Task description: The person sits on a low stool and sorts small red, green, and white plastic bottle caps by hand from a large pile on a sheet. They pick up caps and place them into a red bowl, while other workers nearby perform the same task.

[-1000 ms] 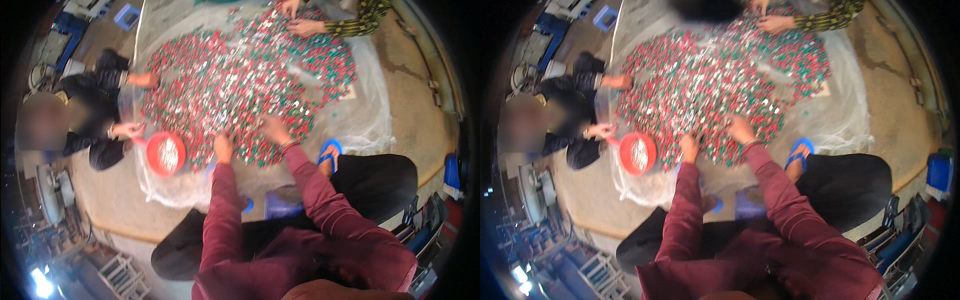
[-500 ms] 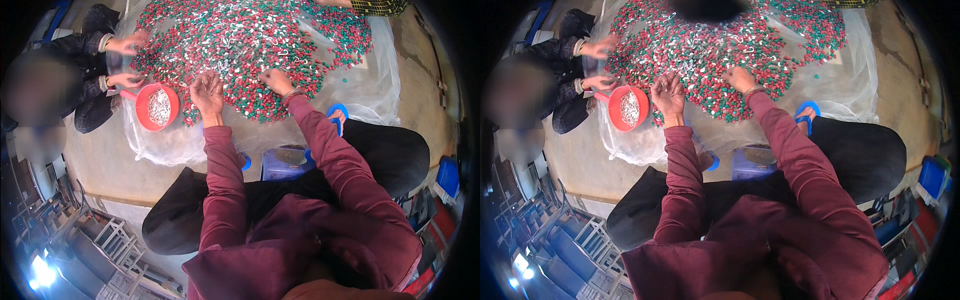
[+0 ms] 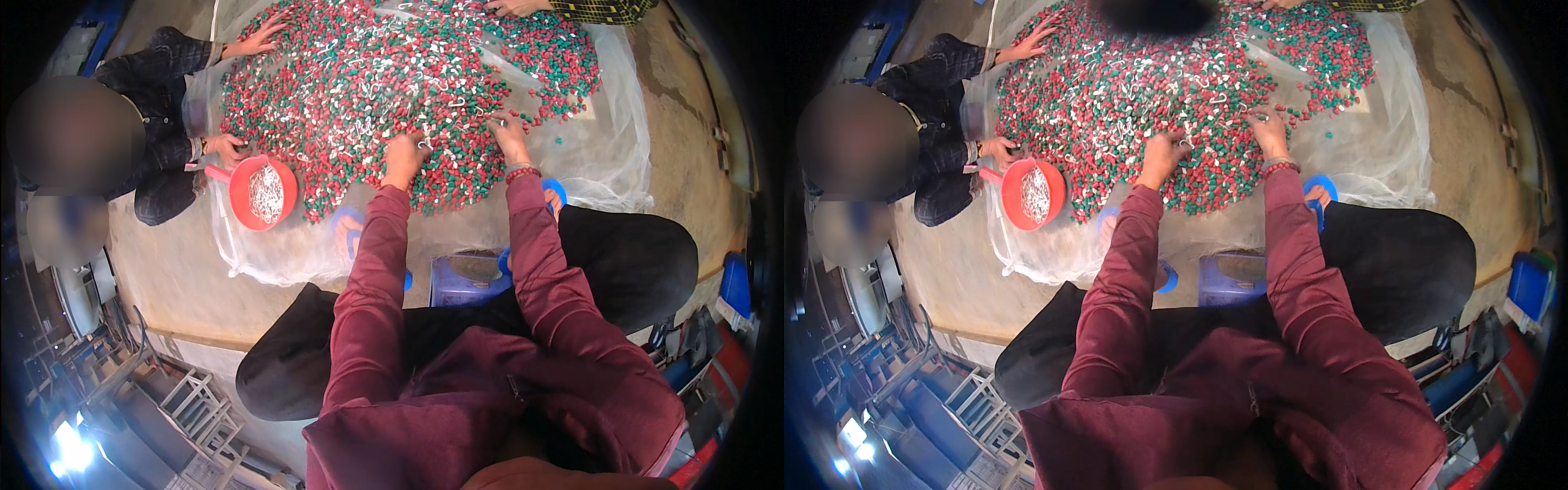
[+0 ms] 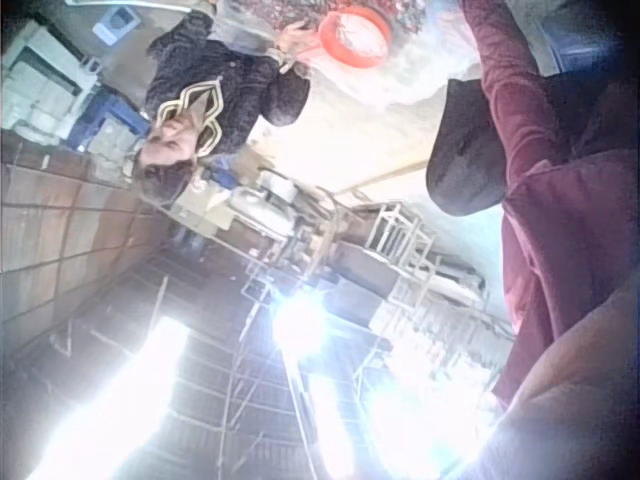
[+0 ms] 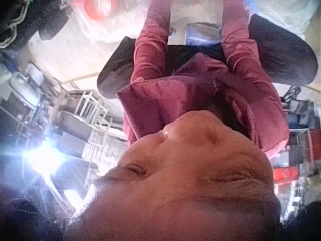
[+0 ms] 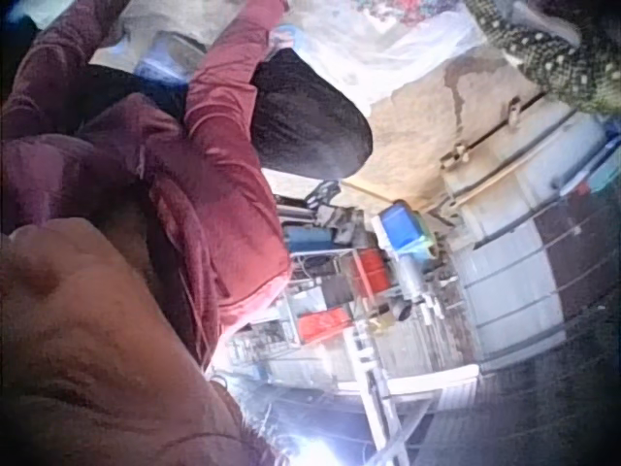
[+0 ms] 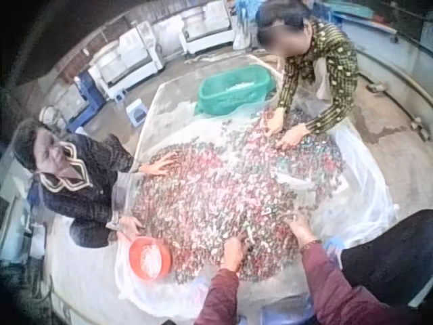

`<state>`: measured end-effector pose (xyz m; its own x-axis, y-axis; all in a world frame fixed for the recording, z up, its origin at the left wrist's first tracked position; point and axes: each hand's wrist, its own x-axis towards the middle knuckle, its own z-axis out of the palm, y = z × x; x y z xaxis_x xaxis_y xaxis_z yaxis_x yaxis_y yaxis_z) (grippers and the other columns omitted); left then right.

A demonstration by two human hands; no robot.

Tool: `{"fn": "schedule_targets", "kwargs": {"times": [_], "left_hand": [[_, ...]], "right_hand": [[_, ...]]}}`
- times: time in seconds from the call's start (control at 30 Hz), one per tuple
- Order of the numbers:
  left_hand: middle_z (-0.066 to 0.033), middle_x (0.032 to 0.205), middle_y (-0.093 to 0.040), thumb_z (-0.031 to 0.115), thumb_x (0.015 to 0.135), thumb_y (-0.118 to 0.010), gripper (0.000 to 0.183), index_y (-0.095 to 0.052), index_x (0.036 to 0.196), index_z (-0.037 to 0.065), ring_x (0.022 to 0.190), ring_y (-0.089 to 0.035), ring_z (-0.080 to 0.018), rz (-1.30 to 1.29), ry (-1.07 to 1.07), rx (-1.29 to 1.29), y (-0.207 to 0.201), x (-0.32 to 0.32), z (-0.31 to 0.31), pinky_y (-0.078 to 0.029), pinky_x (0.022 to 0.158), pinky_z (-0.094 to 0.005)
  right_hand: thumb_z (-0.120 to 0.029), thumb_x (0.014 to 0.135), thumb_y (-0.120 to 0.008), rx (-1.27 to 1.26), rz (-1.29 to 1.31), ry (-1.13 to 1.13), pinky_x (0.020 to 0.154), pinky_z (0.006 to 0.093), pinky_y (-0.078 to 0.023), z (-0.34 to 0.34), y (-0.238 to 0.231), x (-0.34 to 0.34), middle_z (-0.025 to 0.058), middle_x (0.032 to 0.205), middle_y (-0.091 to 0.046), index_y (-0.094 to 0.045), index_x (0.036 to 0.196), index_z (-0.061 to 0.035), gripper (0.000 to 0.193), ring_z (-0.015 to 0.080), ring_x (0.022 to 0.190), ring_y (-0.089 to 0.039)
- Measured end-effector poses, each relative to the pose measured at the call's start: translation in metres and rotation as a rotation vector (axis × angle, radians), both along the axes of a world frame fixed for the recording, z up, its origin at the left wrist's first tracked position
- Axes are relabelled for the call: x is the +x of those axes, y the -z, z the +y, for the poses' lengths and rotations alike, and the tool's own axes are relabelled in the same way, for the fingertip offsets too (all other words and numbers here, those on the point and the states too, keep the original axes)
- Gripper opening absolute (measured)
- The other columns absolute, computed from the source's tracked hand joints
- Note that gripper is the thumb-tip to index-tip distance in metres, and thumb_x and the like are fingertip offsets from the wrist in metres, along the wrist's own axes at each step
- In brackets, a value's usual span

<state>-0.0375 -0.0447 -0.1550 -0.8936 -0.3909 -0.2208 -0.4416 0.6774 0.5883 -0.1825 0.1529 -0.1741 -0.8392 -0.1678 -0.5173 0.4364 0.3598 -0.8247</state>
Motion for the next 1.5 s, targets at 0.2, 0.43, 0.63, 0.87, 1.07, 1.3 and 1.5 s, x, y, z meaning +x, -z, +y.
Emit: {"fn": "schedule_targets", "kwargs": {"times": [0.2, 0.43, 0.63, 0.87, 1.07, 1.3, 1.5], "left_hand": [[-0.0144, 0.076, -0.066, 0.026, 0.072, -0.074, 0.026, -0.068, 0.083, 0.003, 0.073, -0.065, -0.0304, 0.085, -0.061, -0.112, 0.011, 0.000, 0.019, -0.049, 0.066, -0.0400], [-0.0121, 0.060, -0.059, 0.033, 0.082, -0.064, 0.033, -0.065, 0.077, 0.000, 0.057, -0.059, -0.0253, 0.116, -0.429, 0.218, -0.017, 0.044, 0.015, -0.045, 0.057, -0.0380], [-0.0098, 0.084, -0.061, 0.020, 0.086, -0.045, 0.027, -0.059, 0.095, -0.002, 0.067, -0.058, -0.0199, 0.371, -0.683, 1.529, -0.019, 0.067, 0.006, -0.049, 0.059, -0.0298], [-0.0097, 0.097, -0.063, 0.017, 0.086, -0.053, 0.037, -0.056, 0.116, -0.006, 0.080, -0.061, -0.0155, 0.678, -0.735, 1.514, -0.027, 0.073, -0.035, -0.052, 0.066, -0.0257], [-0.0088, 0.082, -0.067, 0.025, 0.082, -0.067, 0.030, -0.069, 0.095, -0.002, 0.067, -0.062, -0.0129, 0.524, -0.752, 0.799, 0.003, 0.045, -0.091, -0.049, 0.058, -0.0245], [-0.0165, 0.072, -0.067, 0.026, 0.068, -0.079, 0.030, -0.072, 0.083, 0.001, 0.068, -0.066, -0.0257, 0.065, -0.524, 0.226, 0.011, 0.015, -0.058, -0.050, 0.065, -0.0363], [0.0051, 0.067, -0.056, 0.017, 0.073, -0.079, 0.023, -0.066, 0.084, 0.001, 0.052, -0.043, -0.0023, 0.378, -0.668, 0.789, -0.024, 0.032, -0.009, -0.029, 0.046, -0.0193]], "right_hand": [[-0.020, 0.077, -0.069, 0.103, 0.332, -0.200, 0.082, 0.0361, -0.047, -0.002, 0.017, -0.005, 0.0166, 0.104, -0.064, -0.062, 0.111, -0.0061, 0.038, 0.0264, 0.095, -0.062], [-0.024, 0.079, -0.067, 0.358, 0.277, -0.426, 0.080, 0.0464, -0.047, -0.051, 0.026, 0.021, 0.0188, 0.095, -0.065, -0.063, 0.103, -0.0066, 0.030, 0.0345, 0.094, -0.061], [-0.019, 0.075, -0.072, -0.041, 0.195, -0.286, 0.067, 0.0335, -0.047, -0.045, 0.020, 0.034, 0.0090, 0.085, -0.067, -0.069, 0.081, -0.0025, 0.018, 0.0202, 0.073, -0.061], [-0.015, 0.084, -0.066, -0.662, -0.279, -0.016, 0.061, 0.0256, -0.041, -0.006, -0.031, 0.022, -0.0021, 0.075, -0.056, -0.059, 0.090, -0.0093, 0.011, 0.0109, 0.070, -0.054], [-0.014, 0.086, -0.063, -1.083, -0.323, -0.165, 0.070, 0.0289, -0.046, -0.007, -0.080, 0.017, 0.0071, 0.091, -0.060, -0.057, 0.097, -0.0077, 0.014, 0.0204, 0.086, -0.058], [-0.023, 0.088, -0.063, -1.248, -0.385, -0.337, 0.059, 0.0262, -0.042, -0.036, -0.108, 0.030, 0.0056, 0.085, -0.055, -0.054, 0.094, -0.0074, 0.019, 0.0172, 0.081, -0.053], [-0.029, 0.088, -0.063, -1.204, -0.523, -0.241, 0.060, 0.0277, -0.041, -0.055, -0.089, 0.047, 0.0005, 0.076, -0.048, -0.054, 0.086, -0.0098, 0.022, 0.0144, 0.073, -0.050]]}}
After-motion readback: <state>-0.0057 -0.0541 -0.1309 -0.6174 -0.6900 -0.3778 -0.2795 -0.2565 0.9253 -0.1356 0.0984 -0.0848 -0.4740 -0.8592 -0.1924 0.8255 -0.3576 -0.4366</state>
